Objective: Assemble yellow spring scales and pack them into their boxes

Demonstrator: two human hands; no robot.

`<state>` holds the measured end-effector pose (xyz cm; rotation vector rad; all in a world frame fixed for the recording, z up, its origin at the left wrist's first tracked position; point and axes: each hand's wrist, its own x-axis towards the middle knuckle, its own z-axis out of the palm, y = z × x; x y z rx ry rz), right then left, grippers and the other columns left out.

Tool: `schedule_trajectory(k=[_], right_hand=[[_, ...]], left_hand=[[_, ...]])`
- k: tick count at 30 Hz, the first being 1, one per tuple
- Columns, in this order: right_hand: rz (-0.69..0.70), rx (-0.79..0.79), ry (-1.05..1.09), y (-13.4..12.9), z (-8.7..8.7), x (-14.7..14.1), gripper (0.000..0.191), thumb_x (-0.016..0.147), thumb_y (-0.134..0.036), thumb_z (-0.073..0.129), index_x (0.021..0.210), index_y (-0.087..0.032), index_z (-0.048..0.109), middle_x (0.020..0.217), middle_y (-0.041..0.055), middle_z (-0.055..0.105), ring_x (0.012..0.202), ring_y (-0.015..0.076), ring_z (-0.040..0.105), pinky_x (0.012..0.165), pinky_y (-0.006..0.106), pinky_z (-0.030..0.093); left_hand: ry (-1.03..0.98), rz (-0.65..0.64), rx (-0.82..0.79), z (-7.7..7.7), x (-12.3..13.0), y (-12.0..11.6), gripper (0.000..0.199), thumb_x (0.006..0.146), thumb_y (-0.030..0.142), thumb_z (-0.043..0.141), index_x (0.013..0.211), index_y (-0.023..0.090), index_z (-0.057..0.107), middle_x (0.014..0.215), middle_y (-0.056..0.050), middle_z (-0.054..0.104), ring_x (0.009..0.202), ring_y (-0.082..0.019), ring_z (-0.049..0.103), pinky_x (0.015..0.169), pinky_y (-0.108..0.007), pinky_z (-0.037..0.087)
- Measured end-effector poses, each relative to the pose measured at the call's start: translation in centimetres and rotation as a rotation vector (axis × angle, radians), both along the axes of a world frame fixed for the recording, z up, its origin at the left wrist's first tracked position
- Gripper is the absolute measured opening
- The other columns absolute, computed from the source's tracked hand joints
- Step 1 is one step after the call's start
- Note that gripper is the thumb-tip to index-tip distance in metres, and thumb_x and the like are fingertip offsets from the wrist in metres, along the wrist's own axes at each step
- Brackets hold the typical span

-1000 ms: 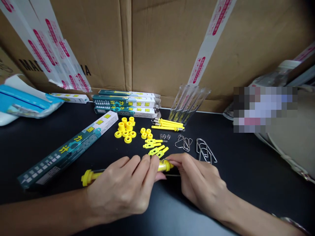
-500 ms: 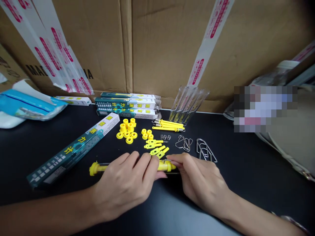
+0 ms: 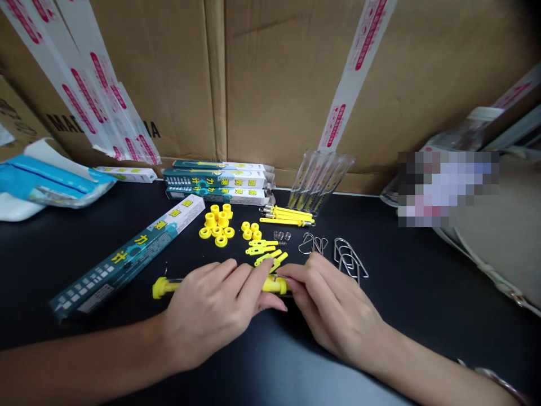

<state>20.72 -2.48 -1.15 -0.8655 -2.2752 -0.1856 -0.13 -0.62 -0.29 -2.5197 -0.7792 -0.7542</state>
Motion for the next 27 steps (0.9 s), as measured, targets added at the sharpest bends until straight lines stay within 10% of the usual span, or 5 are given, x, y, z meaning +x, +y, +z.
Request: schedule_trajectory(k=[4,27], right_hand=[[0.016,-0.018,-0.003,0.1,0.0,0.0,0.01,0.101,-0.01,0.048,0.105,-0.009,0.057,0.082,0.0091,0.066,0.069,0.0186,0.053,0.061,0.031,0.049],[-0.05,0.133,-0.084,-0.2,-1.0,0.3,0.022,0.104,-0.006,0.034,0.092,-0.013,0.051,0.063,0.0037,0.06,0.052,0.0167,0.063,0.045,0.026,0.053]], left_hand=[[-0.008,0.039,-0.062,-0.4,0.2,0.0,0.035,0.104,0.032,0.048,0.075,0.018,0.062,0.06,0.002,0.063,0.053,-0.017,0.063,0.051,-0.034,0.042],[0.026,-0.053,0.056,0.3,0.6,-0.9,0.021,0.103,0.022,0.052,0.095,0.008,0.065,0.07,-0.001,0.071,0.053,-0.016,0.064,0.042,-0.034,0.039]])
